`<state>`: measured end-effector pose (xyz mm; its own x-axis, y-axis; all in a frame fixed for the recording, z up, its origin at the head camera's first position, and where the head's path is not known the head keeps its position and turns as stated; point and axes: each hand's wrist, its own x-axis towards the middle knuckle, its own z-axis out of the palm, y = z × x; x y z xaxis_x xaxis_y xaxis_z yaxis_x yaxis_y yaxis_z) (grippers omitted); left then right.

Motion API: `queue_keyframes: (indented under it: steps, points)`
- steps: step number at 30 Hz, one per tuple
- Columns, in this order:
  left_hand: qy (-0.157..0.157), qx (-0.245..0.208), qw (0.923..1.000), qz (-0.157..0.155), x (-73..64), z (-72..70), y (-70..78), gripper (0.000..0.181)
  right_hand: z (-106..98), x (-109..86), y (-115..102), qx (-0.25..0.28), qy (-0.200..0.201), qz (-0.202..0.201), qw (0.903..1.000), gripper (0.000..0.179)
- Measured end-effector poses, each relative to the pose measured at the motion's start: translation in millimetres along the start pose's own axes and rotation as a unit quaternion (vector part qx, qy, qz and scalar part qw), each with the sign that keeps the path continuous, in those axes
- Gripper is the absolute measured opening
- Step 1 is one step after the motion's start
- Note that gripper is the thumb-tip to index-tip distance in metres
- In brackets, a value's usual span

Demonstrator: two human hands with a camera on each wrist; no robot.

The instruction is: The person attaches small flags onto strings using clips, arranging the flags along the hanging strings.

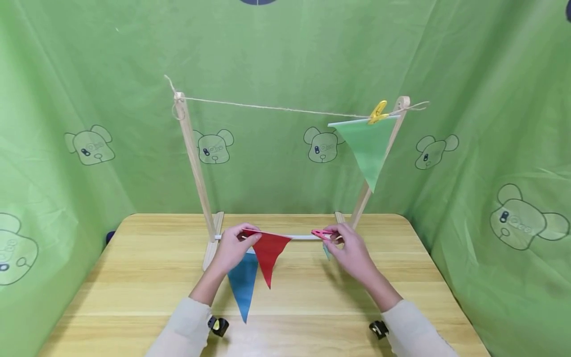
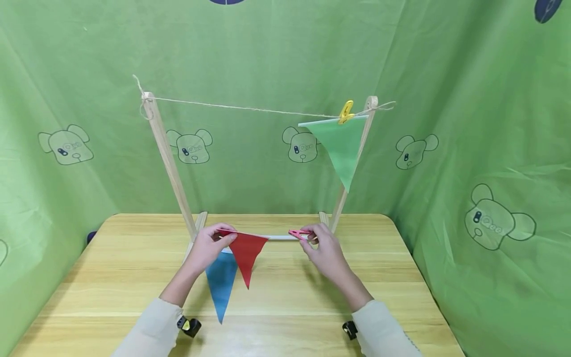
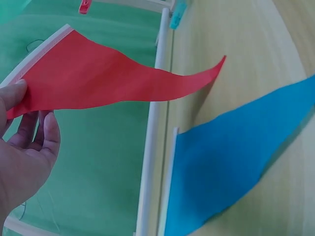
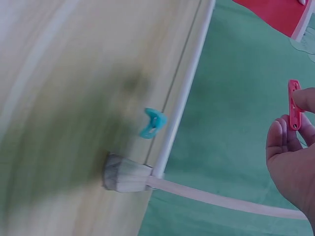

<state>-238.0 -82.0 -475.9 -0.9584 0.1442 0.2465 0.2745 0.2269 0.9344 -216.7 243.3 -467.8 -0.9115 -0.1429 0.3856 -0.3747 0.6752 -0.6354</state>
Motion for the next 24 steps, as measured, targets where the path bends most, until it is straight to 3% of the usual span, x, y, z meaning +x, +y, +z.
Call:
queue_keyframes:
  steps: [14,24]
  points:
    - [0.028,-0.018,0.9995,-0.001,9.8,1.5,18.1,0.017,-11,14.4,-12,0.016,0.035,-0.011,0.9992,0.034]
    - [0.048,-0.065,0.9963,-0.029,14.0,4.5,24.2,0.018,-19,21.5,-23,0.033,0.044,0.004,0.9985,0.034]
